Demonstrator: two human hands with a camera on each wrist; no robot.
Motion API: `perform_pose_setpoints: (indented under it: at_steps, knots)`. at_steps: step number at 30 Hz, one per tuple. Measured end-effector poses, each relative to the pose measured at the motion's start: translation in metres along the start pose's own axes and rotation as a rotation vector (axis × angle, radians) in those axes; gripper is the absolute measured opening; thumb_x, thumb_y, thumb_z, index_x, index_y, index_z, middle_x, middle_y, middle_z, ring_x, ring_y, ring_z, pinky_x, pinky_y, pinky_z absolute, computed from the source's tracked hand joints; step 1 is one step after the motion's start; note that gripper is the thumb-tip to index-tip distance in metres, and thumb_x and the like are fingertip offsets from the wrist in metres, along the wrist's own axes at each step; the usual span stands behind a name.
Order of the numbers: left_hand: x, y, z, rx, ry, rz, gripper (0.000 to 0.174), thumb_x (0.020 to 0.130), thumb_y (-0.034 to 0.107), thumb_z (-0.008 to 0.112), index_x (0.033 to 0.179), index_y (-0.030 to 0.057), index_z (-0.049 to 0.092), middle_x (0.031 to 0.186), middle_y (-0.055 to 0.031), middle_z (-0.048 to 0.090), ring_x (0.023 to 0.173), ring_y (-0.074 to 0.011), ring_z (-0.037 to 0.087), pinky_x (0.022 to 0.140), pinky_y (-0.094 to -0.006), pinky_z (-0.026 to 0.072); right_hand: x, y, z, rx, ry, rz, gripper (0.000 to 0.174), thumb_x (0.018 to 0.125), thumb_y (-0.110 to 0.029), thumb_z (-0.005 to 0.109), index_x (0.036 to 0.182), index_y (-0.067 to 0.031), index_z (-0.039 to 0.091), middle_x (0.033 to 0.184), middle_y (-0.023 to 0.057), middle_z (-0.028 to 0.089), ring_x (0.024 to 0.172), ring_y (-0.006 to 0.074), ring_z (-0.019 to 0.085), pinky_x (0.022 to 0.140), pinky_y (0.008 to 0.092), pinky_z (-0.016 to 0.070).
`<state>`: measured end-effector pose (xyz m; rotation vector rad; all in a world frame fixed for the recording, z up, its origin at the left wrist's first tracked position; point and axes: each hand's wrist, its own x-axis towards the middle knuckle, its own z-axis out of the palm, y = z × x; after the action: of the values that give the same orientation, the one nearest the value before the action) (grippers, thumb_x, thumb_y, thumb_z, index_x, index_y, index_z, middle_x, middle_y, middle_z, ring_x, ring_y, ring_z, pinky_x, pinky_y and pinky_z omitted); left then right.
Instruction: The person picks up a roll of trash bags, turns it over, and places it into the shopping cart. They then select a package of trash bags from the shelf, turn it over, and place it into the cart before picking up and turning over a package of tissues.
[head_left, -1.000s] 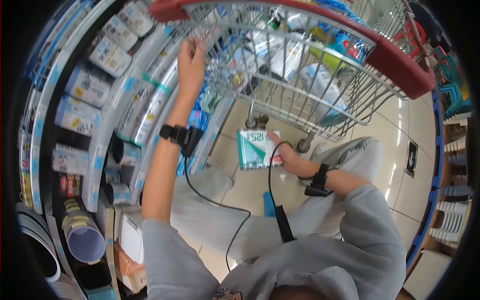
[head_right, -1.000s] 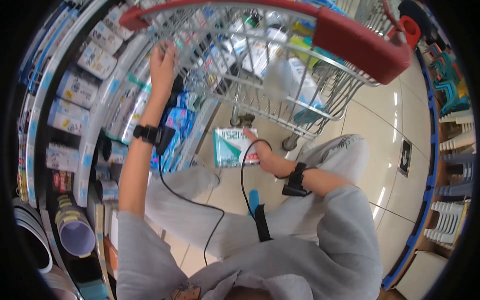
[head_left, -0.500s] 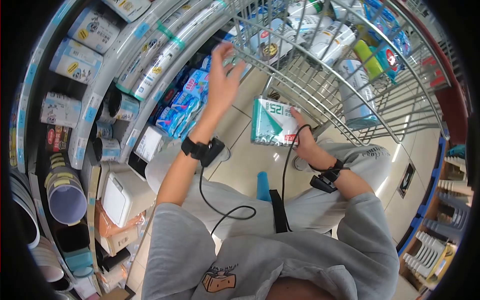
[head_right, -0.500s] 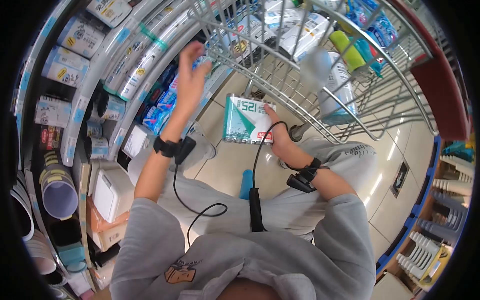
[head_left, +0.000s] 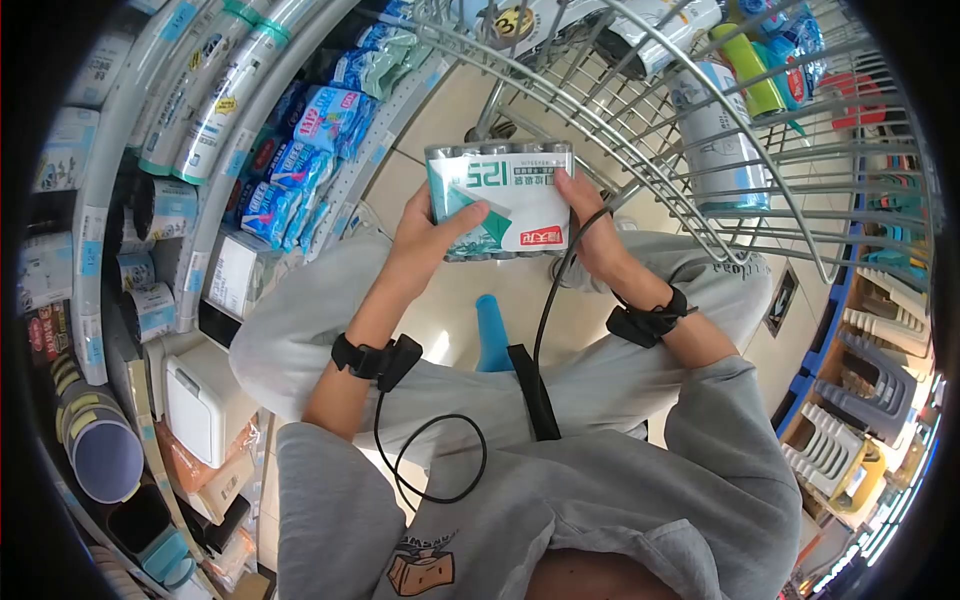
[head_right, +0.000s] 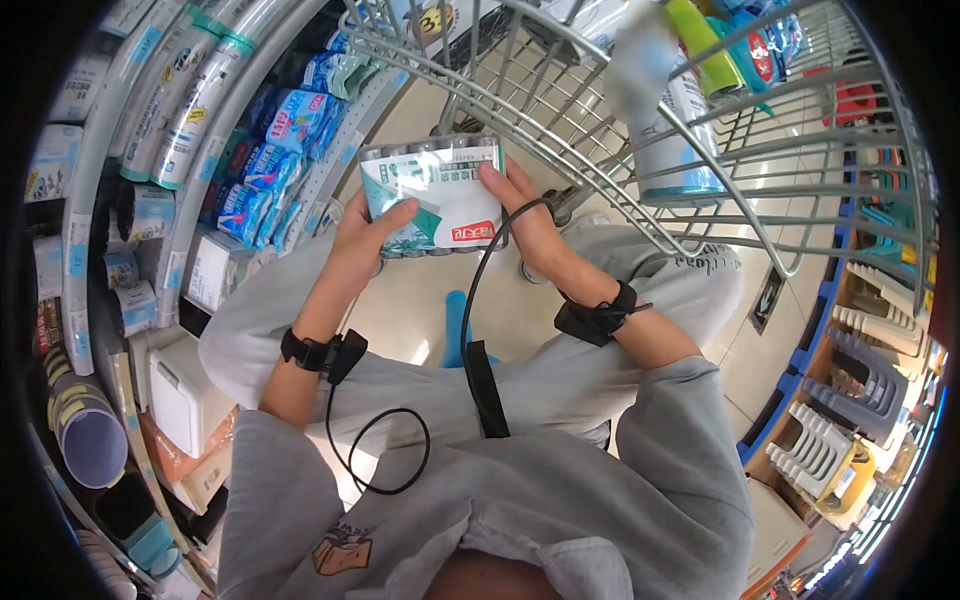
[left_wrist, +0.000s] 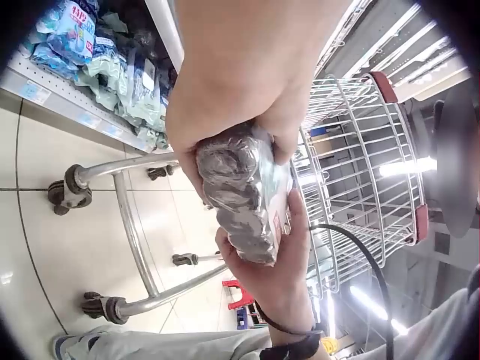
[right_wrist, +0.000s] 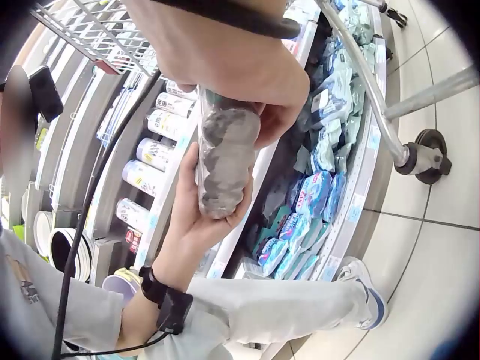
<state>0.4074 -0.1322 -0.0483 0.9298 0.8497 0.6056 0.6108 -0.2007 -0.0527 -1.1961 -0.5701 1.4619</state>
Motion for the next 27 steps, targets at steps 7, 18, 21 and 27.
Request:
perform_pose_setpoints:
  at_steps: [7, 18, 21, 27]
  knots:
    - [-0.005, 0.012, 0.002, 0.083, 0.051, 0.175, 0.047, 0.077, 0.005, 0.076, 0.119, 0.0, 0.056, 0.108, -0.0091, 0.065, 0.094, -0.0161, 0.064, 0.082, -0.0296, 0.0532, 0.01, 0.004, -0.005, -0.011, -0.14, 0.006, 0.057, 0.1, -0.049, 0.041, 0.138, -0.0058, 0.043, 0.128, 0.0097, 0.056, 0.115, 0.0194, 0.055, 0.099, 0.0336, 0.0417]
    - [-0.015, 0.039, 0.011, 1.165, 0.142, 0.836, 0.067, 0.066, -0.013, 0.067, 0.126, 0.016, 0.061, 0.138, -0.0173, 0.047, 0.115, -0.0356, 0.053, 0.1, -0.0418, 0.0408, 0.004, -0.013, -0.008, 0.219, -0.301, 0.283, 0.075, 0.089, -0.024, 0.067, 0.147, -0.0015, 0.025, 0.134, 0.011, 0.05, 0.119, 0.0217, 0.054, 0.1, 0.0339, 0.0442]
    - [-0.008, 0.032, 0.014, 0.429, 0.321, 0.404, 0.067, 0.073, -0.012, 0.066, 0.134, 0.0109, 0.052, 0.135, -0.0171, 0.049, 0.107, -0.0277, 0.06, 0.086, -0.0319, 0.0517, 0.002, -0.007, -0.008, 0.174, -0.204, 0.184, 0.08, 0.085, -0.014, 0.071, 0.147, -0.0021, 0.023, 0.134, 0.0109, 0.05, 0.12, 0.0213, 0.052, 0.102, 0.0335, 0.0429]
    - [-0.002, 0.011, -0.013, -0.089, 0.177, -0.033, 0.034, 0.097, 0.018, 0.054, 0.126, 0.0022, 0.055, 0.109, -0.0066, 0.065, 0.088, -0.0112, 0.063, 0.07, -0.0258, 0.0519, 0.004, -0.006, -0.005, 0.054, -0.135, 0.018, 0.091, 0.076, -0.002, 0.075, 0.15, -0.0083, 0.022, 0.134, 0.0096, 0.05, 0.122, 0.0211, 0.05, 0.103, 0.0335, 0.0406]
